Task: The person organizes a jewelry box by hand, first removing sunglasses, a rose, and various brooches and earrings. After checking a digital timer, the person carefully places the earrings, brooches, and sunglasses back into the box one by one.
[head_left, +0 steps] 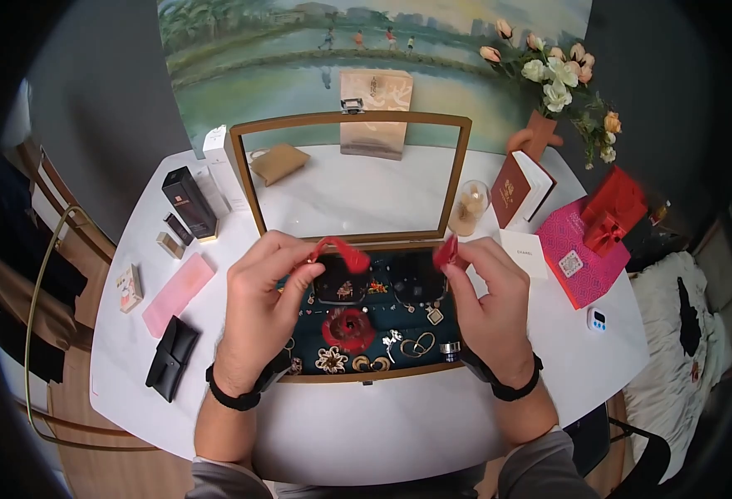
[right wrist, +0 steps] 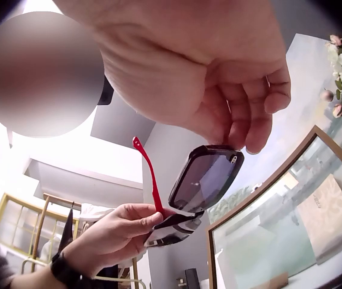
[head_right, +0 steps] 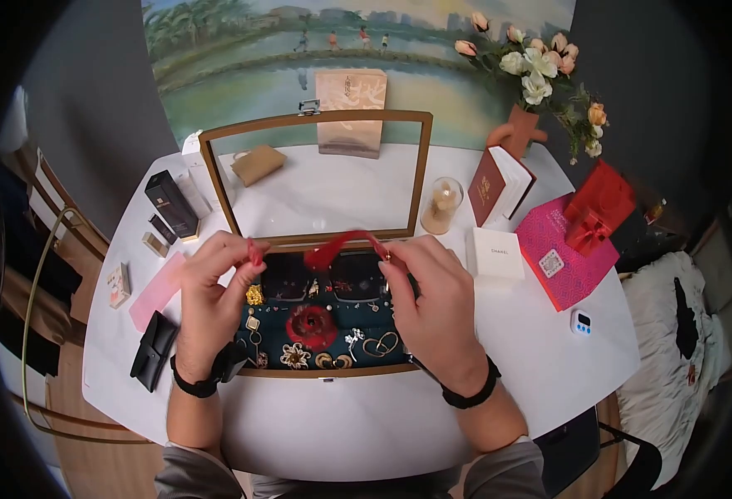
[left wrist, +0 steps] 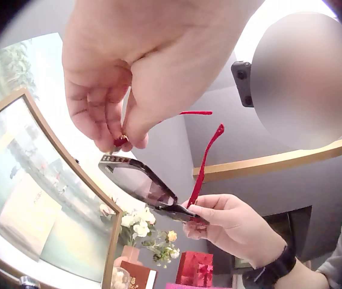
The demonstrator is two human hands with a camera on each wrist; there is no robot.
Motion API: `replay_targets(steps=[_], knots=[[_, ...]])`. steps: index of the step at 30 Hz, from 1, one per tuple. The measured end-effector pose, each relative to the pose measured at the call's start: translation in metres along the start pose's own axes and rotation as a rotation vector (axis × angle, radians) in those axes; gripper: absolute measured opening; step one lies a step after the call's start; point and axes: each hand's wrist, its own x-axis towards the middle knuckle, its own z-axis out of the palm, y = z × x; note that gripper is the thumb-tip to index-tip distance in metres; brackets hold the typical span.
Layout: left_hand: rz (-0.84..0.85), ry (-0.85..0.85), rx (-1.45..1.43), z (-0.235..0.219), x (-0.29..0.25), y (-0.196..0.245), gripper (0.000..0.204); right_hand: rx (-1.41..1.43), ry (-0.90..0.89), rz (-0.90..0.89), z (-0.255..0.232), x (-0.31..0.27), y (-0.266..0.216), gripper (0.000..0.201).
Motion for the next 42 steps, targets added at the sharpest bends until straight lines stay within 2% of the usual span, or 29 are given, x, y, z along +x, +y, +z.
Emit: replay_targets(steps=[2,4,7,15,17,18,20,21,23,24,26,28,29,31,33,35,38,39,42], knots=[[-0.021,-0.096,0.064,-0.005,0.0,-0.001,0.018,0.048,-0.013,0.038,0.002,0.001,-0.001,0.014],[-0.017,-0.068,0.023,-0.002,0.0,-0.009,0.02,0.098,-0.025,0.071,0.005,0.002,0.0,0.013],[-0.022,-0.174,0.041,-0.003,0.003,-0.004,0.026,0.066,-0.046,0.059,0.004,0.003,0.0,0.016],[0.007,-0.284,0.087,-0.001,0.003,-0.009,0.029,0.158,-0.074,0.134,0.005,0.003,-0.003,0.025],[-0.079,-0.4,0.011,-0.004,0.005,-0.01,0.027,0.205,-0.097,0.151,0.004,0.004,-0.005,0.032],[-0.082,-0.399,0.013,-0.006,0.006,-0.013,0.027,0.208,-0.1,0.151,0.002,0.005,-0.004,0.032],[-0.139,-0.469,-0.074,-0.008,0.009,-0.026,0.026,0.22,-0.247,0.109,-0.003,0.005,-0.001,0.038],[-0.198,-0.437,-0.072,-0.007,0.009,-0.03,0.026,0.222,-0.247,0.112,-0.004,0.005,0.0,0.038],[-0.261,-0.43,-0.055,-0.009,0.011,-0.022,0.027,0.186,-0.455,0.122,-0.004,0.002,0.004,0.042],[-0.323,-0.419,-0.04,-0.01,0.013,-0.019,0.029,0.187,-0.454,0.124,-0.004,0.0,0.004,0.042],[-0.306,-0.45,-0.007,-0.013,0.012,-0.024,0.035,0.076,-0.553,0.058,-0.001,-0.002,0.003,0.04],[-0.108,-0.528,-0.134,-0.013,0.008,-0.039,0.048,0.056,-0.562,0.02,0.001,-0.003,0.002,0.04],[-0.108,-0.527,-0.133,-0.016,0.009,-0.036,0.048,0.013,-0.567,-0.037,0.002,-0.003,0.002,0.039],[-0.067,-0.736,-0.134,-0.024,0.012,-0.028,0.063,-0.026,-0.574,-0.096,0.002,-0.004,0.002,0.038],[-0.047,-0.791,-0.135,-0.022,0.012,-0.025,0.067,-0.092,-0.619,-0.157,0.0,-0.004,0.001,0.037],[-0.032,-0.845,-0.132,-0.021,0.011,-0.021,0.071,-0.096,-0.648,-0.167,-0.002,-0.004,0.004,0.037],[-0.038,-1.082,-0.169,-0.017,0.01,-0.021,0.078,-0.112,-0.695,-0.164,-0.006,-0.004,0.005,0.037],[0.028,-1.116,-0.133,-0.016,0.008,-0.024,0.082,-0.118,-0.717,-0.172,-0.007,-0.004,0.006,0.037],[0.06,-1.123,-0.199,-0.015,0.006,-0.02,0.082,-0.123,-0.725,-0.187,-0.004,-0.007,0.009,0.037]])
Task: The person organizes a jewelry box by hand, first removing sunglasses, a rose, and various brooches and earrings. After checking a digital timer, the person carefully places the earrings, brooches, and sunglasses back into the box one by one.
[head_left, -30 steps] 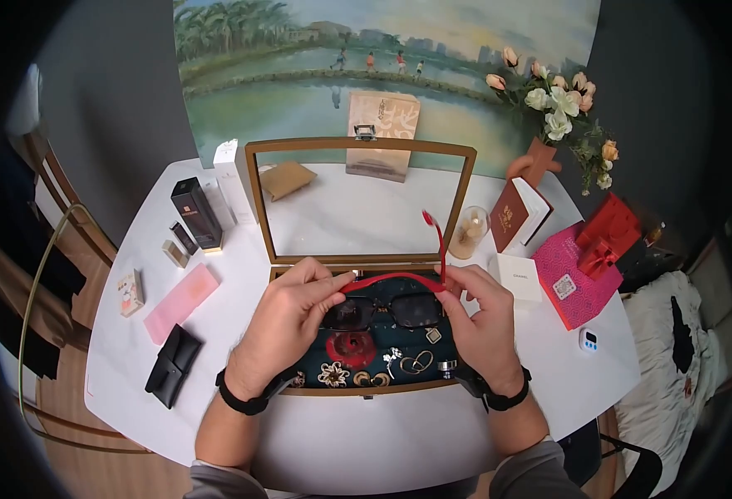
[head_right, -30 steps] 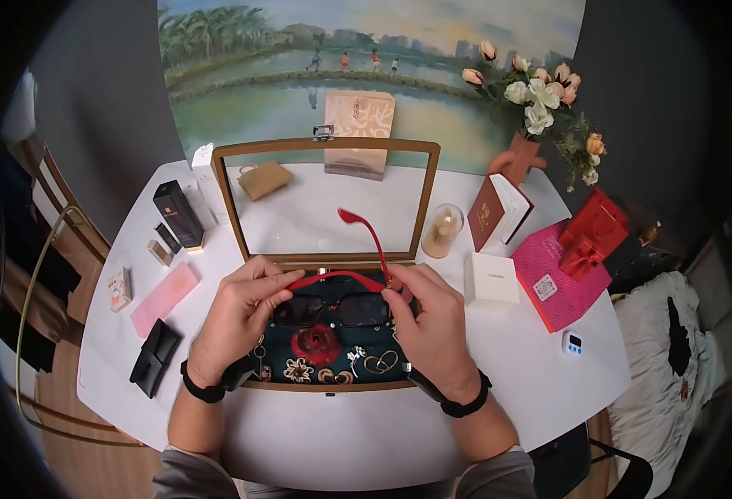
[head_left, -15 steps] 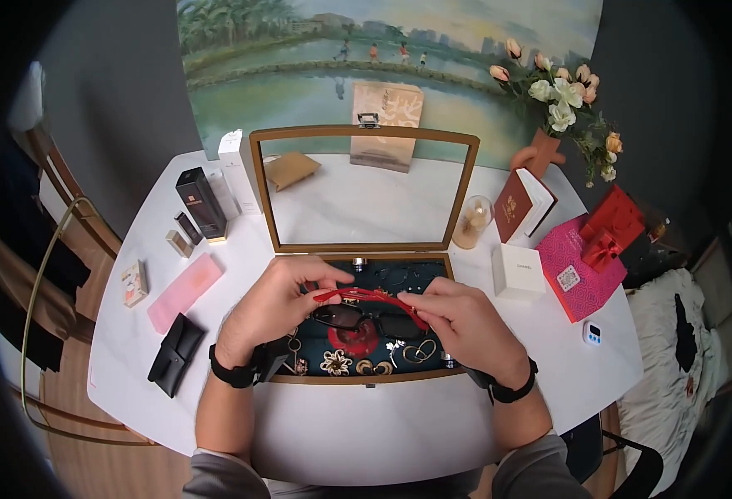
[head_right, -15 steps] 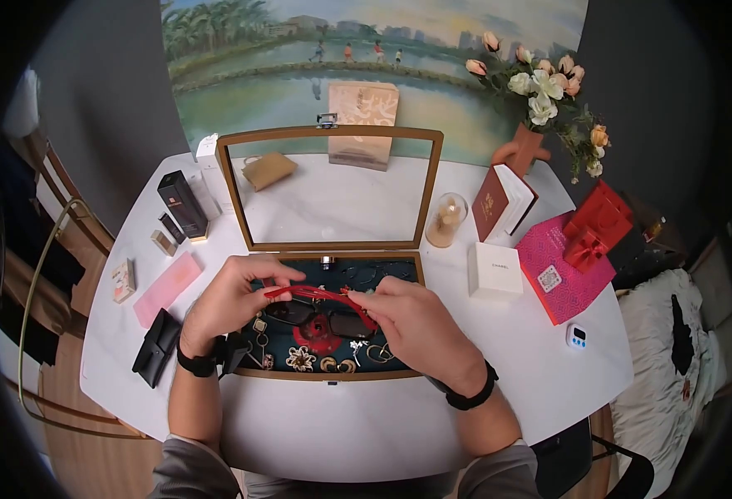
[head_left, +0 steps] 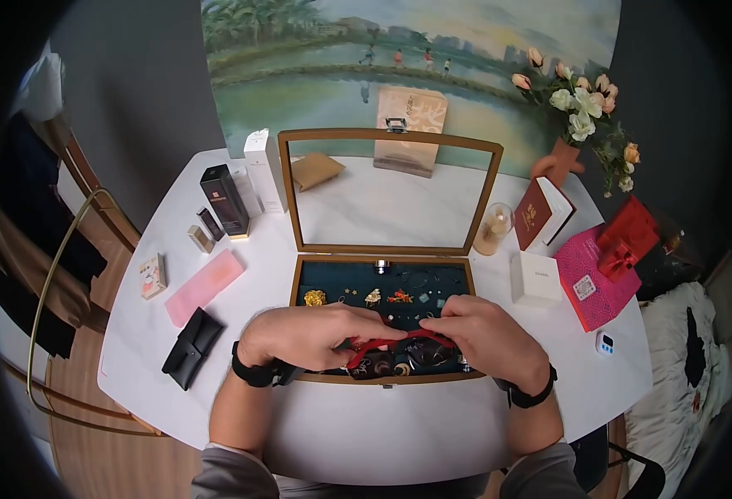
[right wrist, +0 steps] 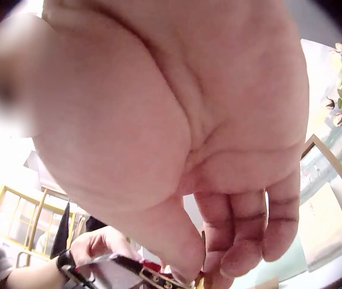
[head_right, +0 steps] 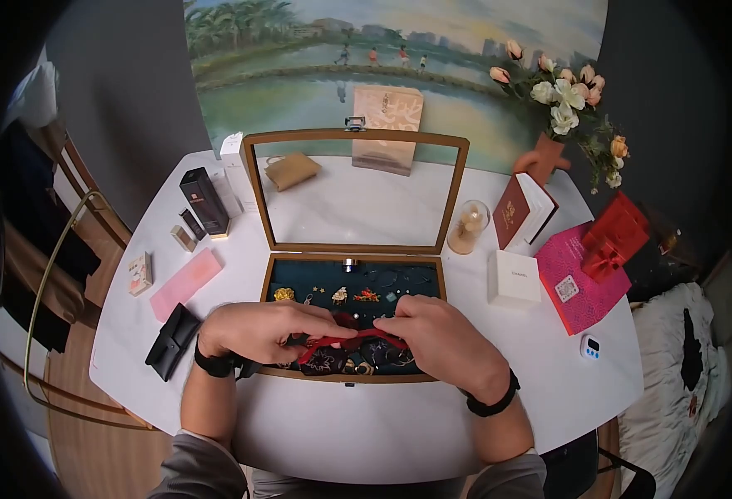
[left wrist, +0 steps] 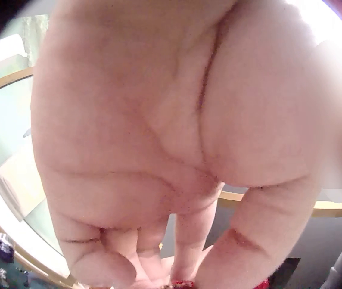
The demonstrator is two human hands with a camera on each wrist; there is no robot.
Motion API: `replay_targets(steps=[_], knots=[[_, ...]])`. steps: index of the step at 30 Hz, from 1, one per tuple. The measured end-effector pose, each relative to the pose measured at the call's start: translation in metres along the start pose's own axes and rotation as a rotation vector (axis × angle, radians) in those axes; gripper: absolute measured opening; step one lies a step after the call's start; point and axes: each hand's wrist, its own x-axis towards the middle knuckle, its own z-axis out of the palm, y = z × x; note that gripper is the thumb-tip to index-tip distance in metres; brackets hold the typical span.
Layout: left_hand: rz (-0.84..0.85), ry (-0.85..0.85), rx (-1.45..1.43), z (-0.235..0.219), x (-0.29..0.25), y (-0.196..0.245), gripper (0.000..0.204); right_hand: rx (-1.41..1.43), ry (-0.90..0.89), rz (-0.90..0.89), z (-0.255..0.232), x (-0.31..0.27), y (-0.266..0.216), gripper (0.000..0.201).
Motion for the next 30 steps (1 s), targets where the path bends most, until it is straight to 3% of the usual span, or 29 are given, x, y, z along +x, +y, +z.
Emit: replay_targets(steps=[5,7,8,11,12,14,17,22,25,30], knots=[[-0.097,0.002,-0.024,0.0,0.003,0.004,0.072,-0.017,0.025,-0.009,0.004,0.002,-0.006,0.039],[-0.069,0.076,-0.045,0.001,0.004,0.004,0.053,-0.035,0.05,-0.027,0.004,0.003,-0.011,0.038],[-0.069,0.074,-0.047,0.002,0.006,0.004,0.053,-0.034,0.048,-0.024,0.006,0.004,-0.012,0.038],[-0.233,0.261,-0.056,0.005,0.012,0.008,0.025,-0.063,0.088,-0.054,0.013,0.008,-0.014,0.032],[-0.231,0.263,-0.055,0.007,0.012,0.005,0.025,-0.093,0.148,-0.059,0.015,0.009,-0.013,0.032],[-0.182,0.436,0.069,0.011,0.013,-0.003,0.012,-0.126,0.207,-0.069,0.014,0.01,-0.016,0.032],[-0.265,0.576,0.182,0.006,0.0,-0.002,0.01,-0.1,0.431,-0.01,0.003,0.009,-0.02,0.03],[-0.511,0.832,0.624,-0.009,-0.049,-0.015,0.014,-0.326,0.54,-0.009,-0.003,-0.024,0.017,0.028],[-0.58,0.927,0.888,-0.016,-0.081,-0.053,0.014,-0.429,0.55,-0.007,0.013,-0.056,0.05,0.023],[-0.729,0.68,1.281,-0.02,-0.103,-0.116,0.005,-0.438,0.498,0.059,0.038,-0.082,0.08,0.017]])
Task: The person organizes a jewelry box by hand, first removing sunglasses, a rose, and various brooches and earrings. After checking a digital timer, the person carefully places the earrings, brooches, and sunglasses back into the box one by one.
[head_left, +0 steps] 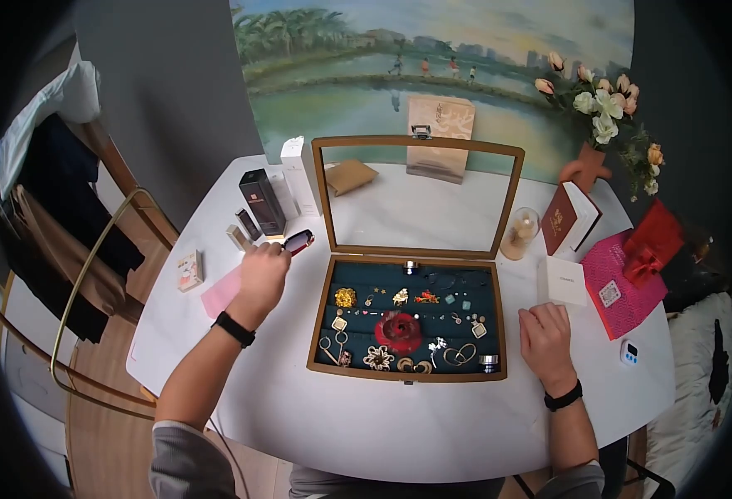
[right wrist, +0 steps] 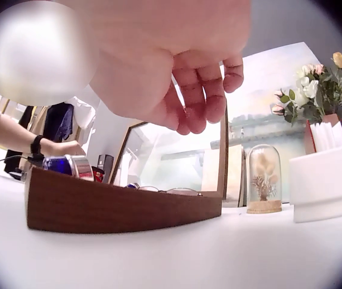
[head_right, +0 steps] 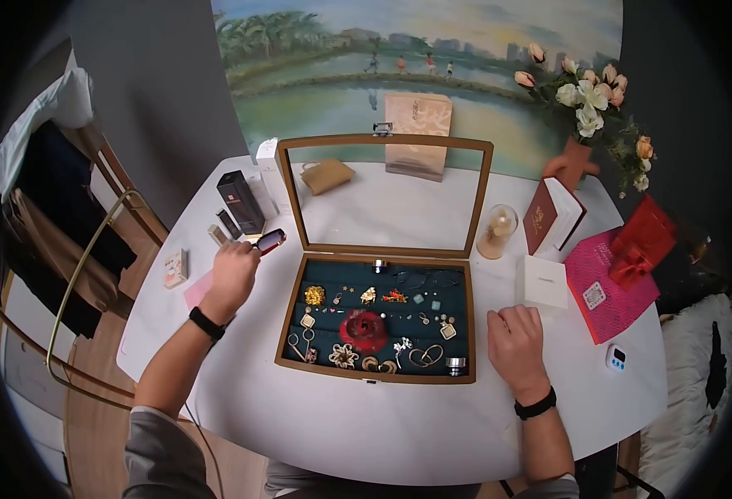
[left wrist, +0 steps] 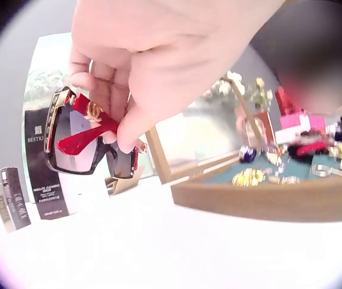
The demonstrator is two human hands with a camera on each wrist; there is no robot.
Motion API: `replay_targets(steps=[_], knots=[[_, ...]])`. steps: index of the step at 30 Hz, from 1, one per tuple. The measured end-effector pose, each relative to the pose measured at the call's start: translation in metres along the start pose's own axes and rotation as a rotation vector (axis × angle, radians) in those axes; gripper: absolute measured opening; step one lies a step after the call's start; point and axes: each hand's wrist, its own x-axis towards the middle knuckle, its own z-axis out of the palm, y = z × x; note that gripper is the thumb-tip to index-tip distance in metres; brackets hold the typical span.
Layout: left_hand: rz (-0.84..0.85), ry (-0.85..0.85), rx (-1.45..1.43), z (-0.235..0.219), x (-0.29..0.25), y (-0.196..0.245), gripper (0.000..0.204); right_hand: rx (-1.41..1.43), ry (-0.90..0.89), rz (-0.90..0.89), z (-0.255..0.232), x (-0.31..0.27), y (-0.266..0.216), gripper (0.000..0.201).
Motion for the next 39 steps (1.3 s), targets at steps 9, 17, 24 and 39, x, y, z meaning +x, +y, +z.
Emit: replay_targets(steps=[9,17,24,39], knots=[[0.24,-0.177,0.344,0.03,-0.002,0.037,0.01,0.05,0.049,-0.011,0.001,-0.007,-0.005,0.015],[0.161,-0.379,0.195,0.045,-0.019,0.047,0.013,0.087,-0.004,-0.003,0.006,-0.018,-0.01,0.011],[0.069,-0.348,-0.282,-0.024,-0.016,0.068,0.022,0.105,-0.043,-0.012,0.006,-0.022,-0.017,0.01],[0.313,-0.434,-0.883,-0.059,0.016,0.152,0.052,0.191,-0.036,-0.002,0.009,-0.026,-0.015,0.006]])
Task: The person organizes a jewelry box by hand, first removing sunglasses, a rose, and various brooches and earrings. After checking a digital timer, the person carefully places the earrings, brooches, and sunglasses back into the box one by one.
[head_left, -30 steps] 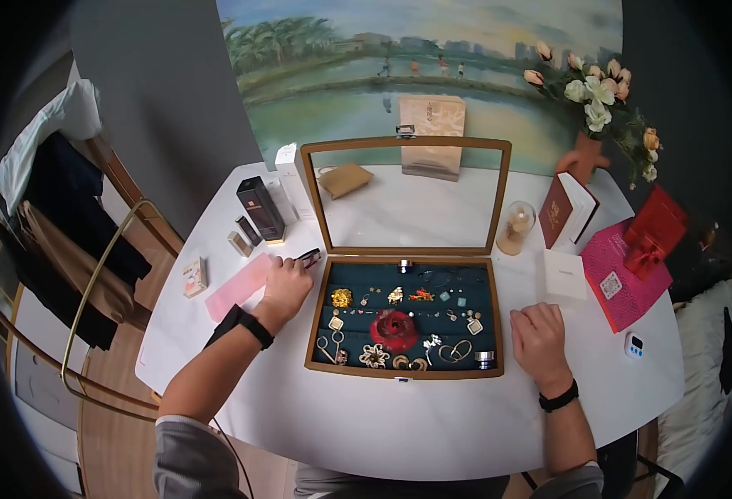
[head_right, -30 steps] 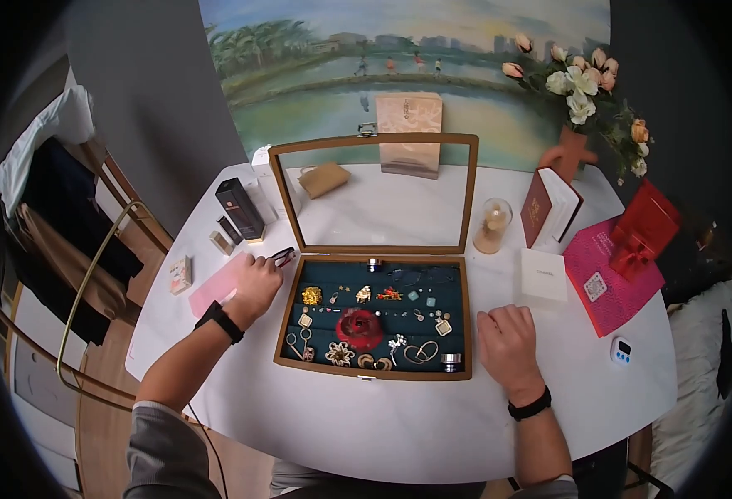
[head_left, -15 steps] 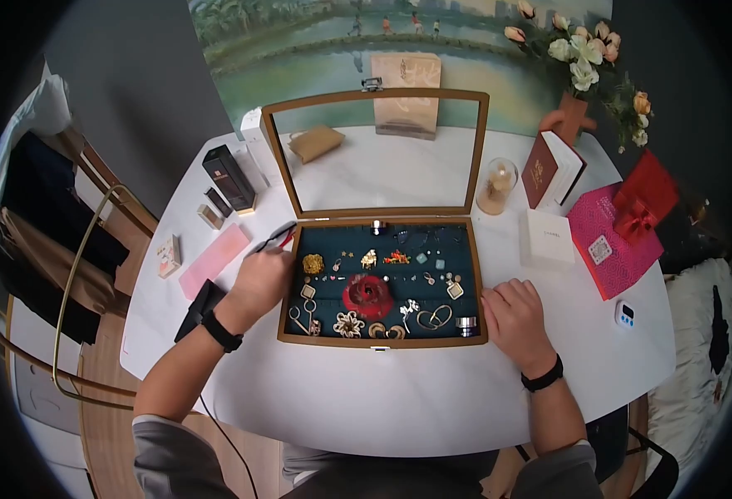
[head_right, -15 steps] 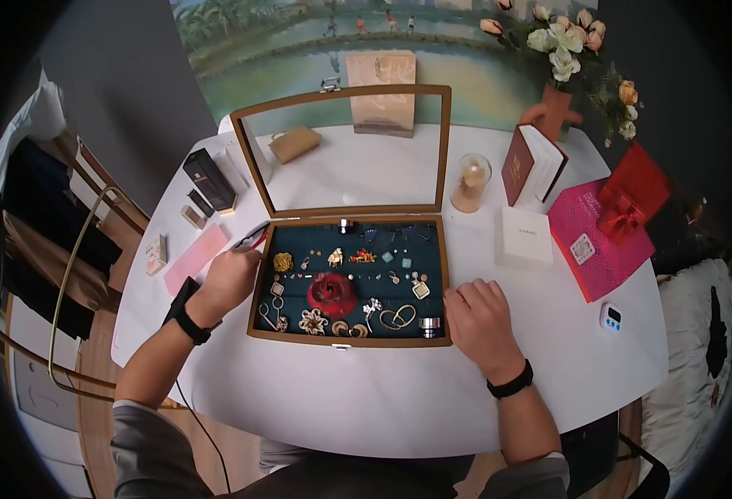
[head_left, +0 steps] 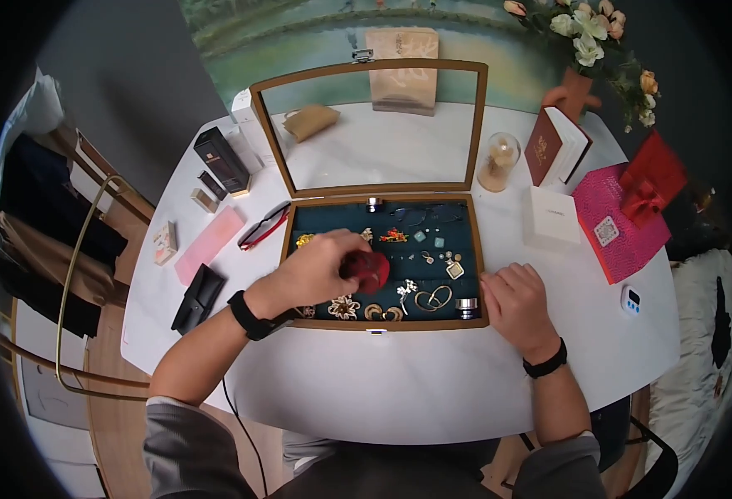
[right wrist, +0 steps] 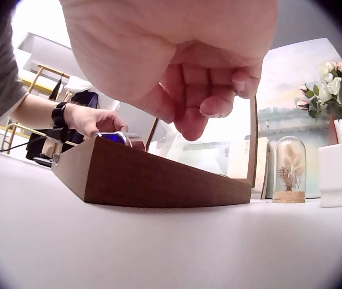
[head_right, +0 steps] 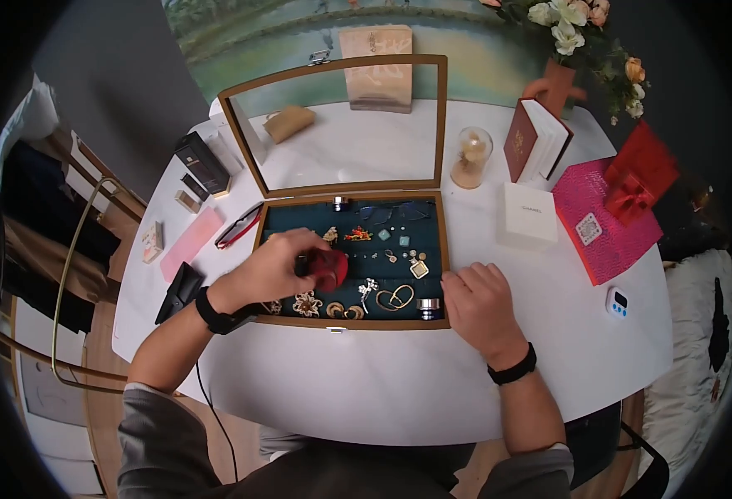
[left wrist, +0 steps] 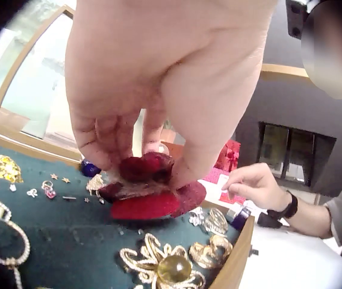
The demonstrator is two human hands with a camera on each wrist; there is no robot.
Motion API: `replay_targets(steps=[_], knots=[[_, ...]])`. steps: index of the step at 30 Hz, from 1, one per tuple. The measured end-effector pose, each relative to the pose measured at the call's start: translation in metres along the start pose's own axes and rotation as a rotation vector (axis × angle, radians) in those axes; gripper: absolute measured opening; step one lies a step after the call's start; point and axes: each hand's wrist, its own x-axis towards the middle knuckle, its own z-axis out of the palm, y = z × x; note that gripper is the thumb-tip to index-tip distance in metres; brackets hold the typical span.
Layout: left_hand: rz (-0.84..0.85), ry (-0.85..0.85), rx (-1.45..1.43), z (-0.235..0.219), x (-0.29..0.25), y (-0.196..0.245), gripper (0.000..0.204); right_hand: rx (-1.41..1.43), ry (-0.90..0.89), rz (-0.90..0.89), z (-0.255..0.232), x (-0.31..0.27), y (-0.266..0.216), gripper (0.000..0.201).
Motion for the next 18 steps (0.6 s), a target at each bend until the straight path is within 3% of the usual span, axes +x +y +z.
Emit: replay_targets(steps=[5,8,9,11,13,16,18], knots=[[-0.307,0.234,-0.273,-0.043,-0.027,-0.02,0.04,0.026,0.009,0.023,0.001,-0.001,0.003,0.007],[-0.347,0.355,-0.072,-0.057,-0.05,-0.06,0.035,0.026,-0.004,0.036,0.001,-0.002,0.002,0.006],[-0.348,0.351,-0.073,-0.061,-0.058,-0.063,0.035,0.023,-0.01,0.031,0.001,-0.001,0.002,0.006],[-0.552,0.22,0.284,-0.066,-0.072,-0.062,0.033,0.021,-0.019,0.027,0.001,-0.002,0.001,0.005],[-0.585,0.166,0.319,-0.062,-0.084,-0.063,0.035,0.017,-0.026,0.039,0.002,-0.002,0.002,0.005],[-0.68,-0.078,0.297,-0.056,-0.097,-0.07,0.044,0.032,-0.033,0.05,0.003,-0.002,0.001,0.006],[-0.629,-0.035,0.353,-0.049,-0.1,-0.069,0.048,0.037,-0.049,0.06,0.004,-0.002,0.0,0.008]])
